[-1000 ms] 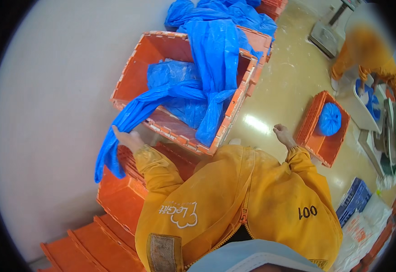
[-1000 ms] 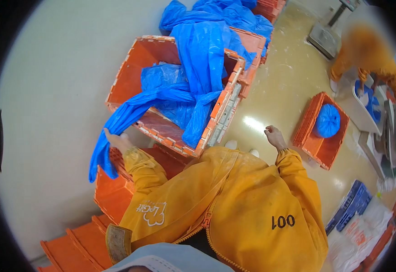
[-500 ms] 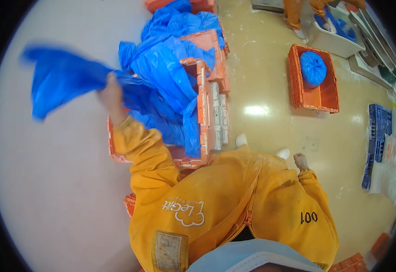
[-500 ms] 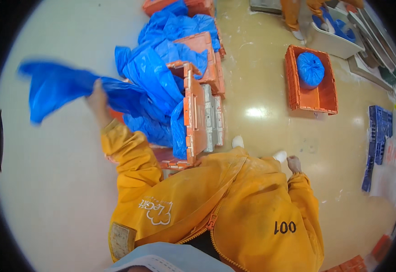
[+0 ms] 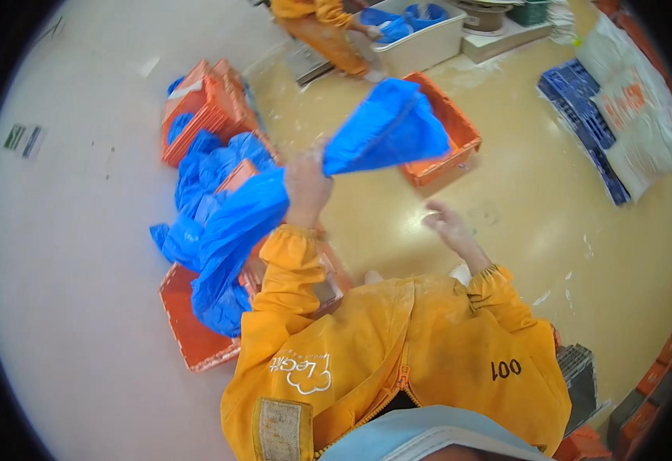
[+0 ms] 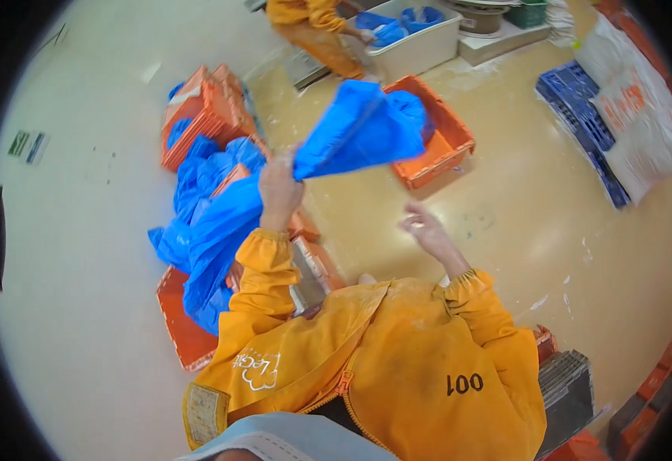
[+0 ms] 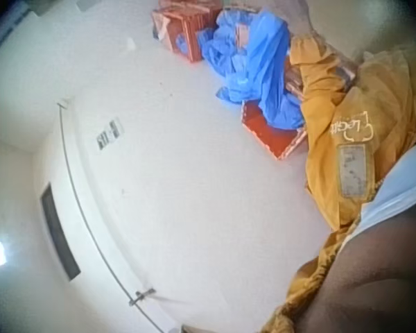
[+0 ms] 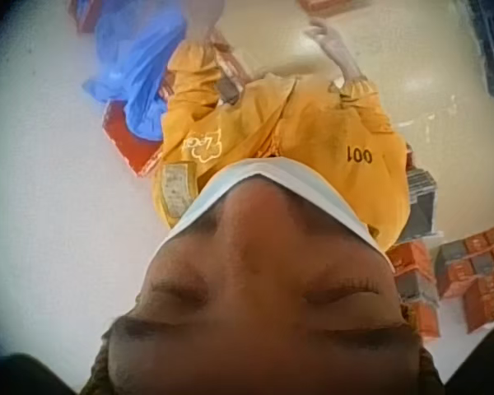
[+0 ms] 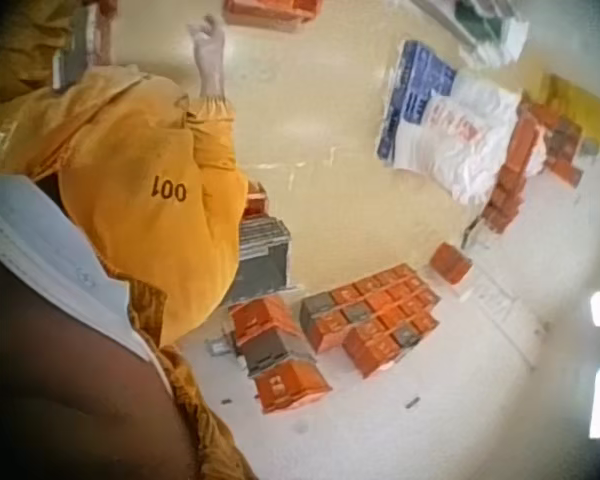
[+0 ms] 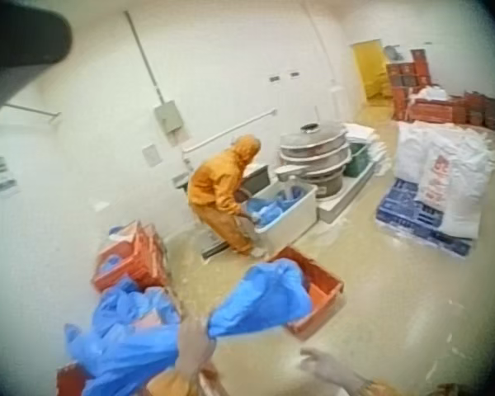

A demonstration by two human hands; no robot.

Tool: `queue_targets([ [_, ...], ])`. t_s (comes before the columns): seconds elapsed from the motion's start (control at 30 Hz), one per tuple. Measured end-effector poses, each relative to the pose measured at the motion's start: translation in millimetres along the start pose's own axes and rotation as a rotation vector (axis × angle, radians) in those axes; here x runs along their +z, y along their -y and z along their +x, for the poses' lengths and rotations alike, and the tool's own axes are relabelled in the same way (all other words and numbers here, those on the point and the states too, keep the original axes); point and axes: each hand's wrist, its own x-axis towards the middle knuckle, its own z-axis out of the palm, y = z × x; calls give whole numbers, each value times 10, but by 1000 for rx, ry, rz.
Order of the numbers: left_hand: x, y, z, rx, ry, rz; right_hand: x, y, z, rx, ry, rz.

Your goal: The person moves orange and grey crates, handles blue plastic bags, and pours a white powder from a large sack into a metal mixing bowl. The person also stacks orange crates.

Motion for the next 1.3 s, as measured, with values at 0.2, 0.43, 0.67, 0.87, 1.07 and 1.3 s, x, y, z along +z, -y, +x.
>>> queue_targets([
  [0.2, 15, -1946, 439, 215, 34, -709, -295, -277, 21, 221, 324, -369],
  [0.43, -178, -2223, 946, -286, -18, -2019, -1009, -986, -275, 684, 1, 641],
  [0.67, -23, -1460, 739, -655, -28, -2296, -1749, -1299, -248, 476, -618, 1558],
  [0.87, 1596, -206, -386, -905, -5, -2297, -2150, -788, -105, 82, -702, 1125],
  [1.07, 3254, 158, -2281, -1074, 941, -1346, -2691, -464, -303, -231, -874, 677],
  [1.3, 2974, -1290, -938, -419, 1035, -975, -2067, -280, -191, -56, -794, -300],
])
